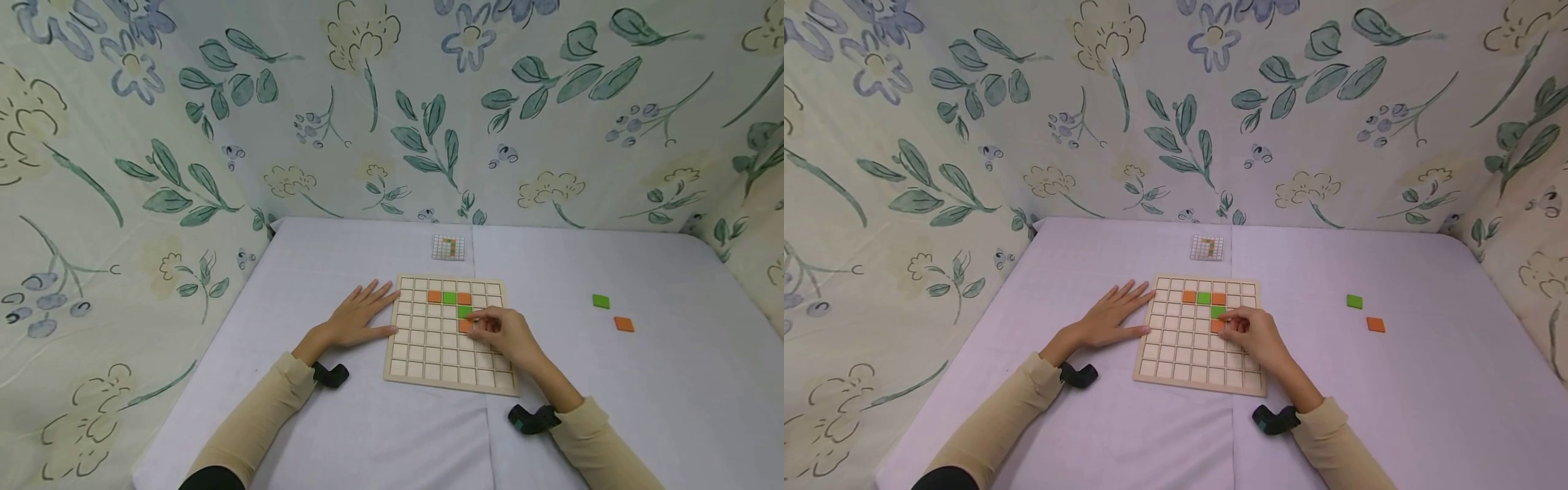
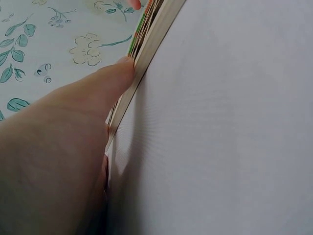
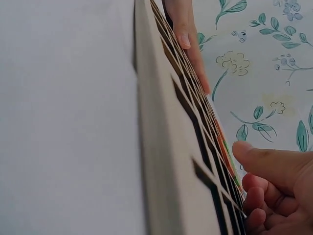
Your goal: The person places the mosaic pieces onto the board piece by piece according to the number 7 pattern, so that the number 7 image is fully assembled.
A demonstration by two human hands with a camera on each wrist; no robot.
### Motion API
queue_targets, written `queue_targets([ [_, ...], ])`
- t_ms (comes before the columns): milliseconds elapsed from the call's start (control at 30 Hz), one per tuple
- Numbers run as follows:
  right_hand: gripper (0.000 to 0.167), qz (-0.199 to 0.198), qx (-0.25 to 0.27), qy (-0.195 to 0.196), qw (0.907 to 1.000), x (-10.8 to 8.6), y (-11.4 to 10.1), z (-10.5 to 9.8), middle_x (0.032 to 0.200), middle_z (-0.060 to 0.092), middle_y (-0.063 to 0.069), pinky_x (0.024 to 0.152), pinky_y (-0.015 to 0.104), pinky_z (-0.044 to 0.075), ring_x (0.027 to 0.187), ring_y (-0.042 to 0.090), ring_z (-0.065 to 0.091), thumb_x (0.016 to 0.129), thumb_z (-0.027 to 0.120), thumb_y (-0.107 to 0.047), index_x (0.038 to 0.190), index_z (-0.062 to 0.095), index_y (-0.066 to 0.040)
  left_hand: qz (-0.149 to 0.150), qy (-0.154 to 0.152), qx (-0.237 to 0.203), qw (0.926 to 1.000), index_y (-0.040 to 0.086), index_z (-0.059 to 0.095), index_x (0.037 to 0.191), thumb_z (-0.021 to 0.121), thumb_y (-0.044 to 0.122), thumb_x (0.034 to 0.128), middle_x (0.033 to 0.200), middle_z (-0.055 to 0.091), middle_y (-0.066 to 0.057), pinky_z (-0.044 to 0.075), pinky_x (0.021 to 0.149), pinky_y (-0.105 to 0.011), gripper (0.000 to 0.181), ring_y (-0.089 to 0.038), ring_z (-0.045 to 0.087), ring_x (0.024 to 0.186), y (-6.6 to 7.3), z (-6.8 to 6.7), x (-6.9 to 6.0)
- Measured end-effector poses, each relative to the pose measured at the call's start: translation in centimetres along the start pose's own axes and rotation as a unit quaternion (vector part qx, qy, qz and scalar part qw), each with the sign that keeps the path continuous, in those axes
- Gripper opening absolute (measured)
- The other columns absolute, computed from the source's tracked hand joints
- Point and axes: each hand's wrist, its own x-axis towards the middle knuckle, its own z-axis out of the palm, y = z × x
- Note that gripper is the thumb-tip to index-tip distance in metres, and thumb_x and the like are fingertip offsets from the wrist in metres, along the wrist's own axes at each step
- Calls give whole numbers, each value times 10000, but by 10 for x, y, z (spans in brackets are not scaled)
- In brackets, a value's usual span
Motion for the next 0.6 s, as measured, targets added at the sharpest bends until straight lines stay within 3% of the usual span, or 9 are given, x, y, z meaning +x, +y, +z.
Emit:
queue_targets([
  [167,310,129,279,107,9995,-1,1,-12,774,598,47,534,211,402,645,139,485,851,793,-69,1137,722,28,-5,13,0,10000,274,125,1618,396,688,969,1670,44,-1,-11,1195,-520,816,-282,-21,1523,0,0,0],
  [400,321,77,154,538,9984,-3,7,-31,804,592,65,564,199,427,684,140,505,856,790,-73,1152,715,26,15,62,-90,9999,275,135,1618,396,696,962,1671,50,4,-12,1194,-523,822,-272,-25,1523,-2,2,0],
  [600,368,408,80,864,9954,-10,11,-53,858,585,94,542,208,420,705,148,507,872,792,-146,1178,703,35,10,76,-13,10000,297,113,1618,325,754,945,1673,36,22,-22,1195,-515,841,-257,-39,1524,-5,6,1],
])
